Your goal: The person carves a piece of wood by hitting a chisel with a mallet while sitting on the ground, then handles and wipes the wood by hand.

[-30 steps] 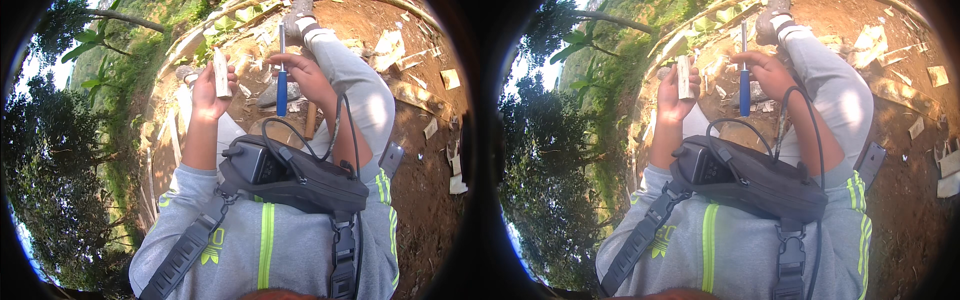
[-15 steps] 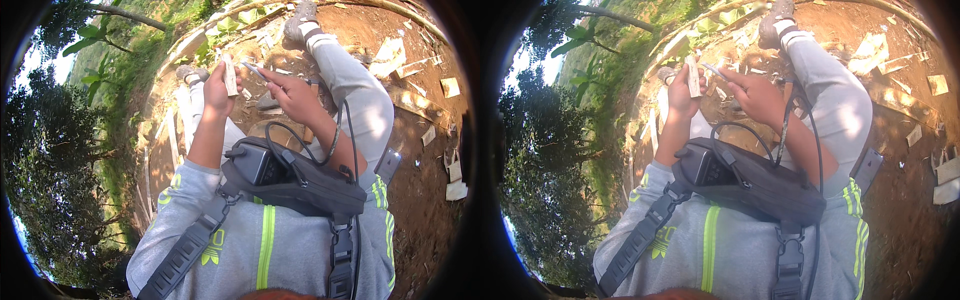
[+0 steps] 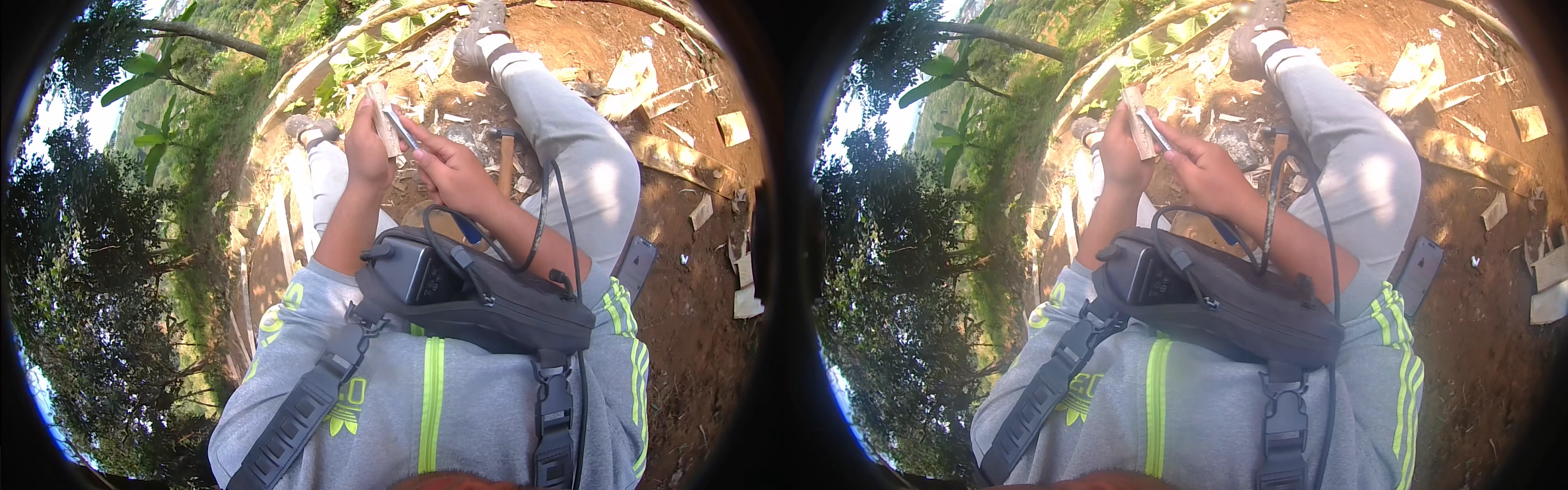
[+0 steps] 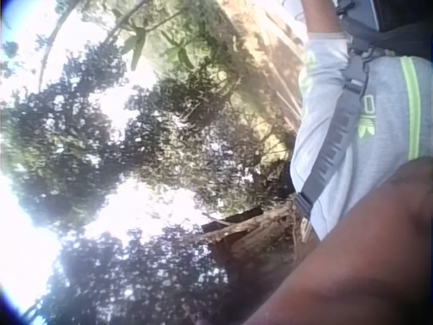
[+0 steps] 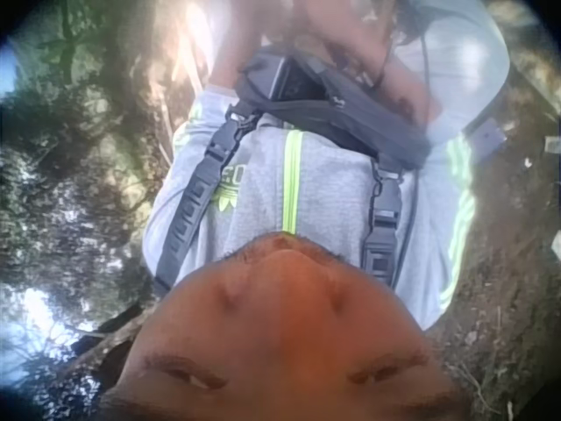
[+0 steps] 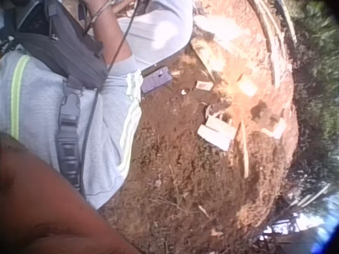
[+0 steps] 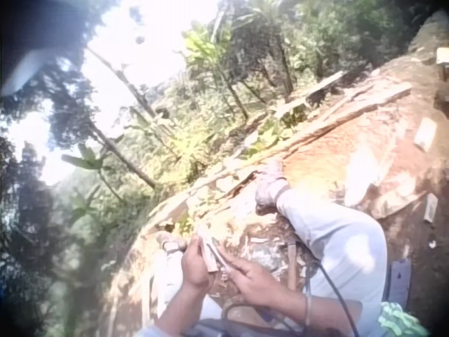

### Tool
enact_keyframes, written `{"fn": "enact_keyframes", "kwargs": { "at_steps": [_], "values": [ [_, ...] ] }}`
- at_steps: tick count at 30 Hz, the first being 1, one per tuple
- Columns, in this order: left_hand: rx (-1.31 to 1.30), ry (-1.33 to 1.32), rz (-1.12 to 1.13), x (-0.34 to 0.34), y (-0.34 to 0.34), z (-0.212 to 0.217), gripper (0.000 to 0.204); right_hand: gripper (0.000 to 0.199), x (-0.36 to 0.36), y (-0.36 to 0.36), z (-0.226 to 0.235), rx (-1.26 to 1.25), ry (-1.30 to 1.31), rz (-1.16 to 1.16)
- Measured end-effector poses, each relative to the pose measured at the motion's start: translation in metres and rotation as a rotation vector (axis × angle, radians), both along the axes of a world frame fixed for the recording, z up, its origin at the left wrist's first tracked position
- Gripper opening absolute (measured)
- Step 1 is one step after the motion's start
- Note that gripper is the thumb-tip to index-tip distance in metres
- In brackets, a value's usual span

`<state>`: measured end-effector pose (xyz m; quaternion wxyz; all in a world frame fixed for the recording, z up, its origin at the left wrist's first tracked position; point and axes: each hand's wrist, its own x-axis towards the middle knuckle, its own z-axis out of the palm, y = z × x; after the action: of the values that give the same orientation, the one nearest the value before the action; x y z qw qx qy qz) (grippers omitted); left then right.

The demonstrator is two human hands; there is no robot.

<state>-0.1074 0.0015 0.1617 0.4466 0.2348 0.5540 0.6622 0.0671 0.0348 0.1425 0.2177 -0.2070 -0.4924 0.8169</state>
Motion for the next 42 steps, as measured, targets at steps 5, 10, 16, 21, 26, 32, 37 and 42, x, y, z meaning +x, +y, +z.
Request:
{"fn": "enact_keyframes", "kwargs": {
  "at_steps": [5,10,16,21,26,32,37,42],
  "values": [
    [0.012,0.007,-0.011,0.006,0.003,-0.004,0.053,0.053,-0.004,-0.006,-0.005,-0.185,0.085,-0.023],
    [-0.030,0.059,-0.027,0.021,-0.002,-0.023,0.054,0.052,0.002,0.003,0.002,-0.136,0.017,-0.085],
    [0.006,0.073,0.013,0.019,0.001,-0.020,0.053,0.051,0.006,0.010,0.005,-0.117,-0.029,-0.047],
    [-0.001,0.061,0.000,0.010,0.006,0.007,0.050,0.051,0.004,0.006,0.004,-0.069,-0.048,-0.012],
    [-0.051,0.165,0.042,0.013,0.005,0.008,0.050,0.054,0.002,0.001,0.003,0.053,-0.048,-0.054],
    [-0.077,0.440,0.100,0.016,0.011,-0.001,0.050,0.052,-0.002,-0.007,-0.003,0.051,0.066,-0.135],
    [-0.089,0.527,-0.066,0.039,-0.003,-0.008,0.055,0.052,0.009,0.007,0.007,-0.039,0.039,-0.122],
    [-0.037,0.025,0.028,0.045,0.003,-0.003,0.054,0.051,0.013,0.007,0.006,-0.087,0.040,-0.125]
  ]
}}
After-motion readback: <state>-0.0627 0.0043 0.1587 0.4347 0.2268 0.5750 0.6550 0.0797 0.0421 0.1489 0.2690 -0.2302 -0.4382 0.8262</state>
